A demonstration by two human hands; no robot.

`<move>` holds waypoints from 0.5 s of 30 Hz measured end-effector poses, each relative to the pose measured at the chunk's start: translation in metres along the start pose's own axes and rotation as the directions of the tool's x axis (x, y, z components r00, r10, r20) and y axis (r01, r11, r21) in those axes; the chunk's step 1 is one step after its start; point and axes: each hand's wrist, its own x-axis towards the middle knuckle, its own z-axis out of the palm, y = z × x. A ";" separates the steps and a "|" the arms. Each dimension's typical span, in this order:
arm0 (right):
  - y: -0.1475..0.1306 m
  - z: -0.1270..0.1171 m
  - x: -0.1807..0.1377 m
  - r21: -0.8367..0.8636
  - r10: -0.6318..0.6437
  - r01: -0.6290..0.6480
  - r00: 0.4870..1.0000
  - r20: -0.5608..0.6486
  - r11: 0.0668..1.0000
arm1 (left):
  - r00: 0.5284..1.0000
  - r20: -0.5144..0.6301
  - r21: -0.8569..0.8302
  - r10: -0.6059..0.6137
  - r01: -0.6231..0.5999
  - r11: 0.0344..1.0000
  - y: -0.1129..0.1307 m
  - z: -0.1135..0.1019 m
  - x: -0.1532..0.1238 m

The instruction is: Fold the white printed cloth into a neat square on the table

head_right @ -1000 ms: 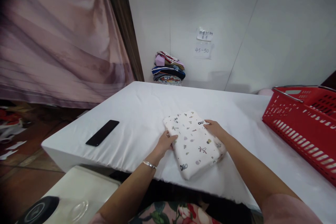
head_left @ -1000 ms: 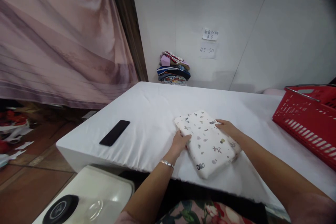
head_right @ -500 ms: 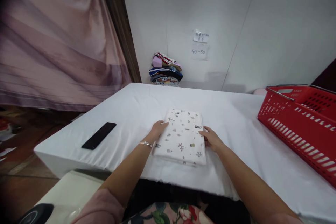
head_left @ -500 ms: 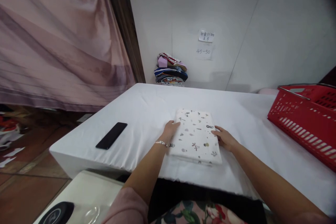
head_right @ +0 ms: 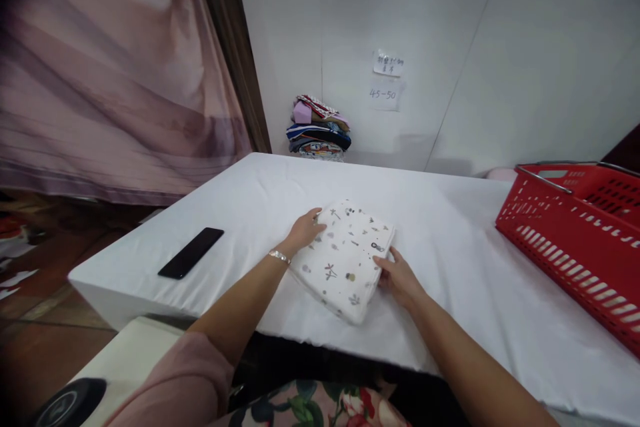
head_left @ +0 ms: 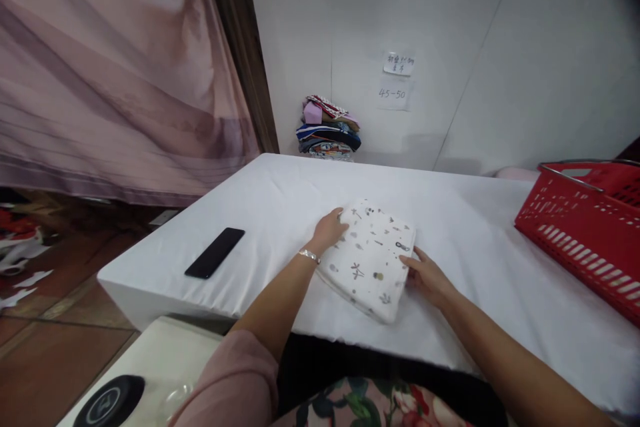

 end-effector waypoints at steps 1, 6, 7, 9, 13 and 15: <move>0.006 0.004 -0.005 0.031 0.010 -0.011 0.999 0.035 0.999 | 1.000 0.027 -0.005 -0.005 0.005 1.000 0.000 -0.003 0.006; 0.023 0.005 -0.016 0.118 0.077 -0.085 0.995 0.064 0.989 | 0.981 0.150 0.046 -0.121 0.115 0.992 -0.012 -0.010 0.016; 0.022 0.003 -0.016 0.112 0.088 -0.094 0.994 0.061 0.989 | 0.982 0.134 0.065 -0.135 0.127 0.990 -0.014 -0.011 0.015; 0.019 0.000 -0.015 0.094 0.105 -0.109 0.993 0.051 0.990 | 0.982 0.094 0.117 -0.164 0.153 0.981 -0.018 -0.012 0.010; 0.012 0.000 -0.010 0.111 0.101 -0.108 0.993 0.068 0.988 | 0.979 0.083 0.275 -0.185 0.156 0.949 -0.021 -0.012 0.001; 0.011 0.002 -0.007 0.122 0.093 -0.102 0.992 0.084 0.987 | 0.985 0.098 0.345 -0.144 0.102 0.933 -0.022 -0.010 -0.001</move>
